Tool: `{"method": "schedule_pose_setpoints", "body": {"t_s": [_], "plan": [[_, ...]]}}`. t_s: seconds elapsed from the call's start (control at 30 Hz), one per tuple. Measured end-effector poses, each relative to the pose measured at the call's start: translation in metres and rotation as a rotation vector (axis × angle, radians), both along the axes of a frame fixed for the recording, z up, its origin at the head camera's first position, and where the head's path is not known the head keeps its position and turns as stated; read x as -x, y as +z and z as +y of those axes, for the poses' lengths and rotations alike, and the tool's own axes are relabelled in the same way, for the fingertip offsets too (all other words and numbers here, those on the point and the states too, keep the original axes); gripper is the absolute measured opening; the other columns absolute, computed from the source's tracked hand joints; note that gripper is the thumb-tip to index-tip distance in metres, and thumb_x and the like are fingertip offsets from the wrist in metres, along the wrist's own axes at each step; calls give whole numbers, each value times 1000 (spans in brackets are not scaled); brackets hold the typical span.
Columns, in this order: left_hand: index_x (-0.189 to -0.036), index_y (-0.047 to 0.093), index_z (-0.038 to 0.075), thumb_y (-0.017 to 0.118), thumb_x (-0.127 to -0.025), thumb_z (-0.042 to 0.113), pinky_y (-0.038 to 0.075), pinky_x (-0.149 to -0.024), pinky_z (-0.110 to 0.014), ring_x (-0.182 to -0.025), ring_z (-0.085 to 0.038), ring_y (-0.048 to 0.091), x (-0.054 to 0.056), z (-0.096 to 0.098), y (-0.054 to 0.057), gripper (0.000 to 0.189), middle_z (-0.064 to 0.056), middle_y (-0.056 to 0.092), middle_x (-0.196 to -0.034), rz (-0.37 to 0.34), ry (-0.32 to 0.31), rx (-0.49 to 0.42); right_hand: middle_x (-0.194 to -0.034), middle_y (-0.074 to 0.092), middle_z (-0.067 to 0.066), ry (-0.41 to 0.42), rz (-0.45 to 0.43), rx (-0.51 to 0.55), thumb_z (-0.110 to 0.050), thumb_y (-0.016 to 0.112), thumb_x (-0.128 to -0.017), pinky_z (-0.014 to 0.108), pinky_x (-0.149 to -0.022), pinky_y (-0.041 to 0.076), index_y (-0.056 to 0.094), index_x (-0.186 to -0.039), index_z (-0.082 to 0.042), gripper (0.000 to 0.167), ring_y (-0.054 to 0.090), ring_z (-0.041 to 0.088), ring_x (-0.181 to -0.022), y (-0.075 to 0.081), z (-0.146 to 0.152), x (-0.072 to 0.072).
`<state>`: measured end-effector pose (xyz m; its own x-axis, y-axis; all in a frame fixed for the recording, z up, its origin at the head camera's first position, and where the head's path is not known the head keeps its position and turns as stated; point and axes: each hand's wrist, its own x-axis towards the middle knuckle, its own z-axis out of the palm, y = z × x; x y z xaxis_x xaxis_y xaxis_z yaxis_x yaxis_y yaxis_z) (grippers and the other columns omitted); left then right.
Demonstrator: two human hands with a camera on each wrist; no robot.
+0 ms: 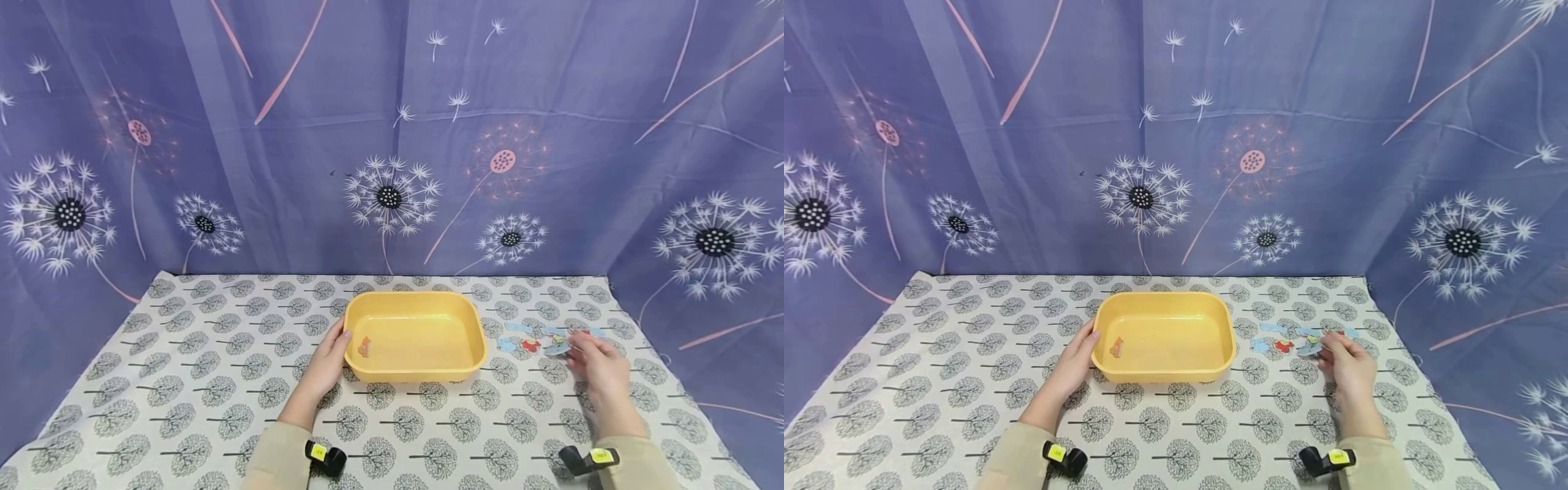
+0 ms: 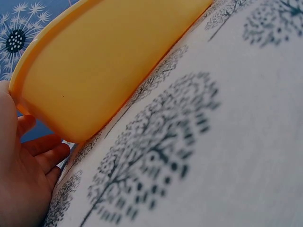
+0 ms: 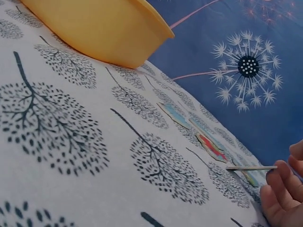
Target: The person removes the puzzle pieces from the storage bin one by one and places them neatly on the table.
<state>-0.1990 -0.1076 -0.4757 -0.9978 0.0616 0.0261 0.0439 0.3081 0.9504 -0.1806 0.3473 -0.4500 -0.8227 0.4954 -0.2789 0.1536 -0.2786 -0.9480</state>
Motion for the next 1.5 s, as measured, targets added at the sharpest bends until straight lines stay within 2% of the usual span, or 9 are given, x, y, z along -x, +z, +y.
{"method": "schedule_pose_setpoints", "body": {"t_s": [0.17,0.27,0.4,0.6,0.8,1.0,1.07,1.3,1.5], "plan": [[-150,27,20,36,-101,39,23,-115,-54,-141,-34,29,1,-1,-1,53,-8,30,-154,0,-1,-1,-81,65,-18,-32,-12,-170,-22,71,-85,16,-62,56,69,-87,-19,4,65,0,-70,6,-4,0],[-150,27,20,36,-101,39,23,-115,-54,-141,-34,30,1,-2,-1,53,-9,30,-154,1,0,1,-84,65,-19,2,13,-254,-22,66,-89,14,-66,56,68,-95,-16,10,65,-2,-74,12,-13,0],[-150,27,20,36,-101,38,23,-115,-52,-141,-33,29,1,-3,-1,53,-8,30,-155,-5,1,-1,-89,64,-19,85,74,-287,-22,62,-92,14,-71,56,66,-99,-17,10,65,-2,-78,18,-28,2],[-150,27,20,36,-102,36,25,-115,-51,-140,-33,31,0,-1,-1,52,-9,30,-154,-9,2,-6,-86,68,-16,222,169,-330,-22,62,-92,18,-73,57,65,-96,-20,5,66,0,-80,23,-54,7],[-150,27,21,37,-102,37,26,-114,-50,-139,-33,34,2,-1,-2,52,-9,30,-154,-10,3,-10,-86,69,-15,320,189,-371,-21,62,-92,19,-72,58,65,-96,-21,5,66,1,-79,33,-84,14],[-150,27,22,37,-102,36,25,-114,-52,-140,-33,32,3,-1,-2,51,-8,31,-154,-6,4,-10,-88,69,-12,422,229,-408,-19,60,-93,22,-76,58,60,-115,3,31,67,6,-81,42,-116,22],[-150,28,22,37,-102,36,24,-114,-52,-140,-34,32,3,-1,-2,51,-8,31,-154,-6,6,-9,-90,69,-8,449,225,-421,-18,60,-93,23,-75,58,56,-119,9,38,67,6,-81,44,-127,25],[-150,27,20,37,-102,35,27,-114,-50,-139,-34,34,3,0,-3,51,-10,31,-154,3,-5,-23,-109,66,19,549,202,-458,-16,62,-91,23,-74,58,57,-119,7,37,65,7,-81,43,-163,36],[-150,28,21,37,-102,36,23,-115,-51,-141,-33,30,3,0,-4,51,-8,30,-154,3,0,-24,-105,66,21,639,233,-482,-14,64,-89,24,-72,58,60,-114,7,33,64,11,-80,36,-192,44]]}}
